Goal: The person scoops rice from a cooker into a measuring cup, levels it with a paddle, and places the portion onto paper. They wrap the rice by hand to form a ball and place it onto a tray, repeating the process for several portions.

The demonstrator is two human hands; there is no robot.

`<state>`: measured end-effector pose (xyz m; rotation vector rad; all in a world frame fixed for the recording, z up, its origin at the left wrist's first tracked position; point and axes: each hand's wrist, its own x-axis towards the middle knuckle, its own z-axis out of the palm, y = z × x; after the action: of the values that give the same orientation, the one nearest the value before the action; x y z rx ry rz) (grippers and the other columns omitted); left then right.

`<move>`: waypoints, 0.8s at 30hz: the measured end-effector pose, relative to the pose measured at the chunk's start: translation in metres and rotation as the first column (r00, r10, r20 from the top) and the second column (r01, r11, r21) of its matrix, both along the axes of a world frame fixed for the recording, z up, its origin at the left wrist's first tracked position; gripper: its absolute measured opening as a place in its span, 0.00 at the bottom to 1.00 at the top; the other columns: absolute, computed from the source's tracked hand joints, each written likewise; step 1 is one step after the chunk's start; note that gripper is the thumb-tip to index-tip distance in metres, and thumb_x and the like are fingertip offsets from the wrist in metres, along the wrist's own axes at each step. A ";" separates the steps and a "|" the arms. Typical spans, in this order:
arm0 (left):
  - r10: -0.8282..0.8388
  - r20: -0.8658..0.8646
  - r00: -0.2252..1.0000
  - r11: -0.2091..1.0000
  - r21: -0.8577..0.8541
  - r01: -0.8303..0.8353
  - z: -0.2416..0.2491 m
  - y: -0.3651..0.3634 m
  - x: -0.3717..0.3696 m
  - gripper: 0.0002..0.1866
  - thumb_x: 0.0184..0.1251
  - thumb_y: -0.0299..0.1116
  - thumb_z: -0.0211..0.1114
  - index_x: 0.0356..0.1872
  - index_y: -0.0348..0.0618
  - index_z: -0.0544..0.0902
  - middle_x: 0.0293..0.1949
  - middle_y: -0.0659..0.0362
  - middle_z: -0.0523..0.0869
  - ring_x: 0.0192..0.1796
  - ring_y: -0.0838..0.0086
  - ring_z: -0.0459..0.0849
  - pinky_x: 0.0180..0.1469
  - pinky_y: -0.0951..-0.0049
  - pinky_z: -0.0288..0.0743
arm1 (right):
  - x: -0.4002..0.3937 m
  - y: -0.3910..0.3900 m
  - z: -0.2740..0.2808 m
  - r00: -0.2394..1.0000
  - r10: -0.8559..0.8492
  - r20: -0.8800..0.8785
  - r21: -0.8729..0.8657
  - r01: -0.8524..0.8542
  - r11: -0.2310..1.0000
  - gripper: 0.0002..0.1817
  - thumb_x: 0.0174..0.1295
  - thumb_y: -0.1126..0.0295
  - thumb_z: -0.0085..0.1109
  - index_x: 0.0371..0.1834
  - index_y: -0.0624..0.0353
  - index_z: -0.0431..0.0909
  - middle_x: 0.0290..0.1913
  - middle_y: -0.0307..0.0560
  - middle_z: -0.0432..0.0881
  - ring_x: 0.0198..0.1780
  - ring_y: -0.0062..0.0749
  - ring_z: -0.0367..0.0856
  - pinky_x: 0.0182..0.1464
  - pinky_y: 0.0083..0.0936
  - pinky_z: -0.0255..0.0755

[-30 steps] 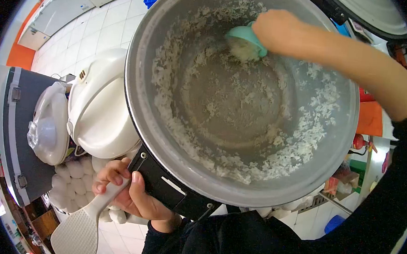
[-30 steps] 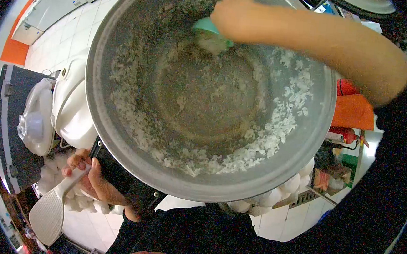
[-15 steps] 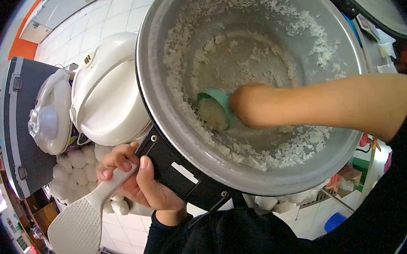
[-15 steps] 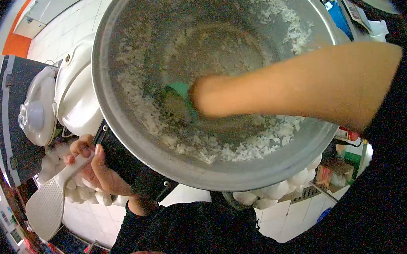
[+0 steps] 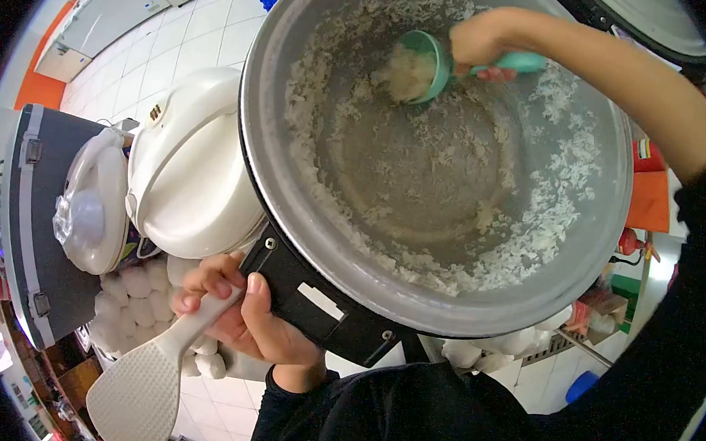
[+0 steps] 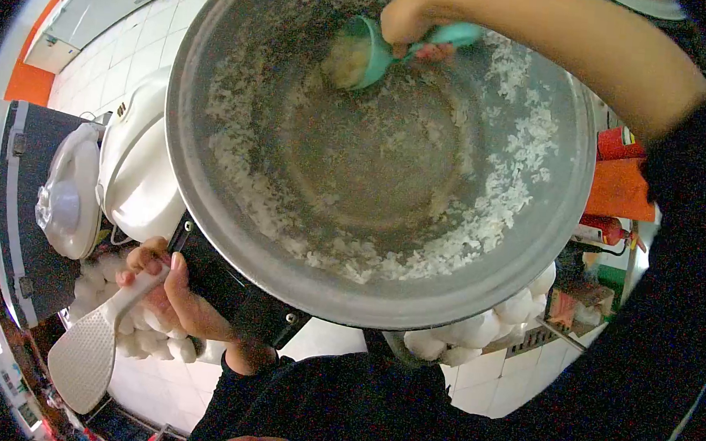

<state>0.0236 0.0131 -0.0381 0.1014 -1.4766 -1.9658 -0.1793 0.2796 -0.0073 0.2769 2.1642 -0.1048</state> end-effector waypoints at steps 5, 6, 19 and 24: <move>0.001 -0.004 1.000 0.998 0.065 -0.001 -0.002 0.001 0.000 0.24 0.44 0.16 0.49 0.43 0.52 0.57 0.34 0.61 0.59 0.37 0.74 0.61 0.52 0.69 0.59 | -0.052 -0.026 -0.082 0.608 0.754 0.249 0.228 -0.794 0.564 0.10 0.57 0.66 0.51 0.30 0.64 0.74 0.22 0.49 0.73 0.17 0.31 0.72 0.19 0.32 0.65; 0.006 0.003 1.000 0.998 0.061 -0.007 -0.002 0.001 0.001 0.24 0.44 0.17 0.50 0.43 0.53 0.57 0.34 0.62 0.59 0.37 0.75 0.60 0.52 0.69 0.59 | -0.050 -0.038 -0.085 0.524 0.813 0.253 0.183 -0.851 0.492 0.10 0.57 0.66 0.51 0.29 0.64 0.74 0.22 0.50 0.74 0.17 0.32 0.72 0.19 0.32 0.66; -0.010 -0.028 1.000 1.000 -0.018 0.010 -0.008 -0.008 0.002 0.25 0.46 0.15 0.49 0.46 0.49 0.54 0.36 0.59 0.59 0.39 0.73 0.62 0.54 0.66 0.59 | 0.063 -0.096 -0.117 0.188 0.947 0.259 0.001 -0.981 0.194 0.12 0.56 0.65 0.51 0.30 0.65 0.77 0.29 0.55 0.81 0.24 0.38 0.80 0.27 0.37 0.71; -0.016 -0.043 0.999 0.999 -0.035 0.015 -0.012 -0.012 0.003 0.26 0.46 0.14 0.49 0.48 0.48 0.55 0.36 0.59 0.60 0.41 0.72 0.63 0.55 0.65 0.60 | 0.080 -0.068 -0.002 0.932 0.353 0.086 -0.416 -0.288 0.863 0.12 0.56 0.65 0.52 0.35 0.62 0.77 0.17 0.43 0.73 0.16 0.30 0.72 0.21 0.28 0.68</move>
<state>0.0269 0.0009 -0.0498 0.0320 -1.4876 -1.9416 -0.0990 0.2116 -0.0089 -0.3040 1.9454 -0.3163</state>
